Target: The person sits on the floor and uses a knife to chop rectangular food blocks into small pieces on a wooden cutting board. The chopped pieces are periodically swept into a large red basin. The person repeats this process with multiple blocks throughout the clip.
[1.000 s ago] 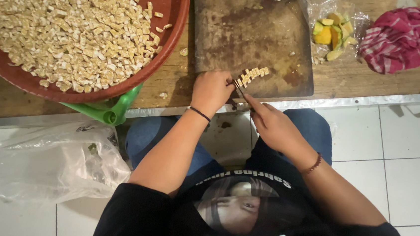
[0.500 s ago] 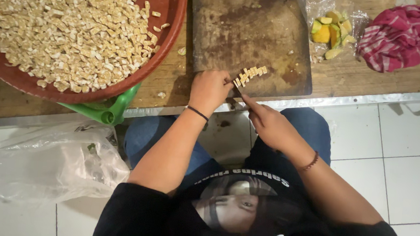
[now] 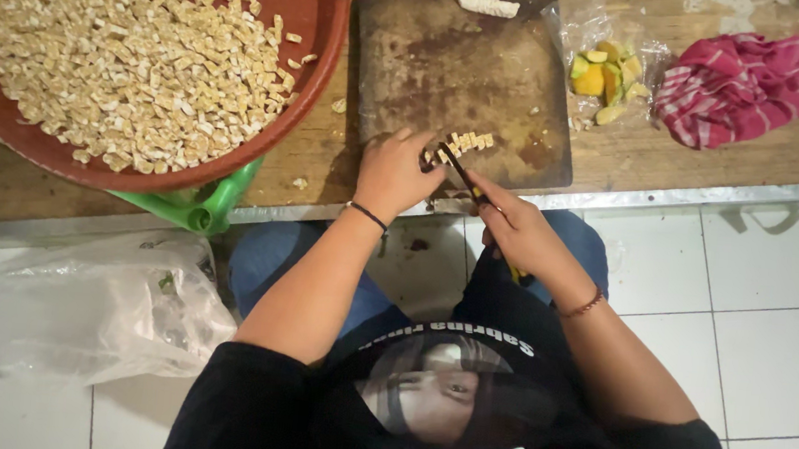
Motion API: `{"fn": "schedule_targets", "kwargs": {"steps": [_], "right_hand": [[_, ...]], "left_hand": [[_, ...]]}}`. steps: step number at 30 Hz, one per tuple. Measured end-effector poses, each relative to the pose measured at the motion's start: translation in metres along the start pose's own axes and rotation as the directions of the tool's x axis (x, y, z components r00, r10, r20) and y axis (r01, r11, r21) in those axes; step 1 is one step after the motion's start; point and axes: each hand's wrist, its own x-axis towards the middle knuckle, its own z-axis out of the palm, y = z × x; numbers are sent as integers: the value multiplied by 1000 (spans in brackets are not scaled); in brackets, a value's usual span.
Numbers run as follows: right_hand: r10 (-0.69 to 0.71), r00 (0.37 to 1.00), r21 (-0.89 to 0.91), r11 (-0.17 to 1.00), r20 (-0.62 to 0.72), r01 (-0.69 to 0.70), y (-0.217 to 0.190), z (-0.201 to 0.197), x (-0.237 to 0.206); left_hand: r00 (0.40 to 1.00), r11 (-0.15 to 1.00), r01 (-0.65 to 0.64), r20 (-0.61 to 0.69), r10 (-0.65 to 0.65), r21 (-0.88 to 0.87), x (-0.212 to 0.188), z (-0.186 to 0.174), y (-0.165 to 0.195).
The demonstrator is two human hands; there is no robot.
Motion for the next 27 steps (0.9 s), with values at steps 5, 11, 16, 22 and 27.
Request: {"fn": "schedule_targets", "kwargs": {"steps": [5,11,16,22,27], "right_hand": [[-69,996,43,996,-60,72,16,-10,-8],[-116,992,141,982,-58,123,29,-20,-21],[-133,989,144,979,-64,141,47,-26,-17],[-289,951,121,946,-108,301,74,-29,-5],[-167,982,386,903,-82,186,84,-46,6]], "left_hand": [[988,987,-151,-7,152,57,0,14,1],[955,954,-290,-38,294,73,23,41,-2],[934,929,-341,-66,352,142,39,51,-1],[919,930,-351,-152,364,110,40,48,6],[907,933,-350,-216,360,86,46,47,10]]}}
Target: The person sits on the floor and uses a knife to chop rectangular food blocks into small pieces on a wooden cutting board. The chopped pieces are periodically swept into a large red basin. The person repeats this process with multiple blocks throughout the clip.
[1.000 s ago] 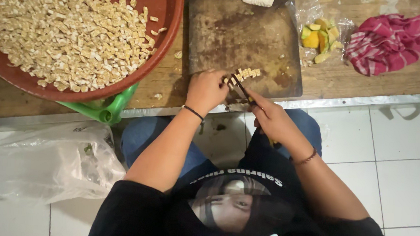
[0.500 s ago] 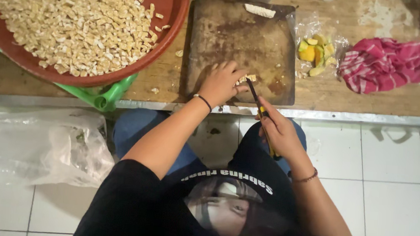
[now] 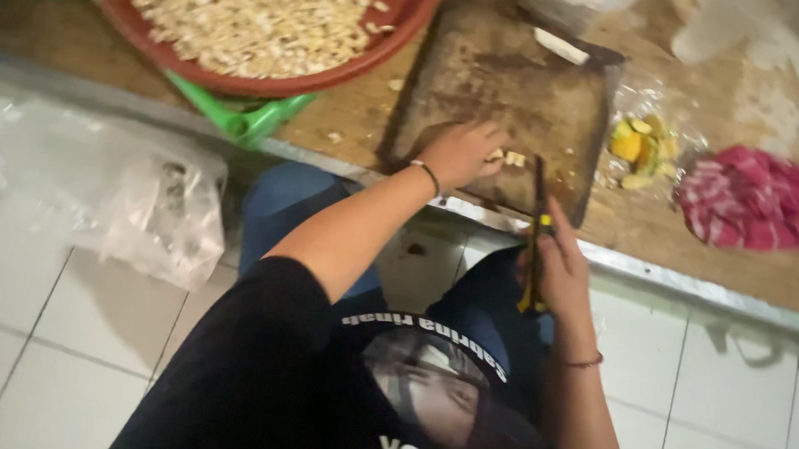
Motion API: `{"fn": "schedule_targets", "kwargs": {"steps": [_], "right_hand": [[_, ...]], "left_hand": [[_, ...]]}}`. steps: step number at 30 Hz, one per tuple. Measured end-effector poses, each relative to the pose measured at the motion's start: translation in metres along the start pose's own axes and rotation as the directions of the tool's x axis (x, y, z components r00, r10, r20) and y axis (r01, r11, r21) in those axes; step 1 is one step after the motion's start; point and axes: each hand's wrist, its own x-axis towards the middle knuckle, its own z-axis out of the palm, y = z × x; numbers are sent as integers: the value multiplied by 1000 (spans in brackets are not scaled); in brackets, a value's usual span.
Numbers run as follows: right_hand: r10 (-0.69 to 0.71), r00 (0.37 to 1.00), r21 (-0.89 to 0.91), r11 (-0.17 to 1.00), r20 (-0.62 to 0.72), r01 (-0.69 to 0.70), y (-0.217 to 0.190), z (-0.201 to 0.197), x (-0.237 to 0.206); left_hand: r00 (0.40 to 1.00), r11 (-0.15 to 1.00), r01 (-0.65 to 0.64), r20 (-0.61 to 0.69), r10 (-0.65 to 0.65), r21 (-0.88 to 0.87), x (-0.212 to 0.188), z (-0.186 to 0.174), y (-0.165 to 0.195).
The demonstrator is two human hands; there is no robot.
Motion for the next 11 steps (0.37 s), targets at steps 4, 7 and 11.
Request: {"fn": "schedule_targets", "kwargs": {"steps": [4,7,11], "right_hand": [[30,995,98,995,-95,-21,-12,-29,23],[50,999,299,953,14,-52,-21,-58,47],[-151,933,726,673,326,-145,-12,-82,65]], "left_hand": [[993,994,107,56,-108,26,7,2,3],[993,992,111,-22,-113,-55,11,0,2],[971,965,235,-9,-238,-119,14,-3,1]]}}
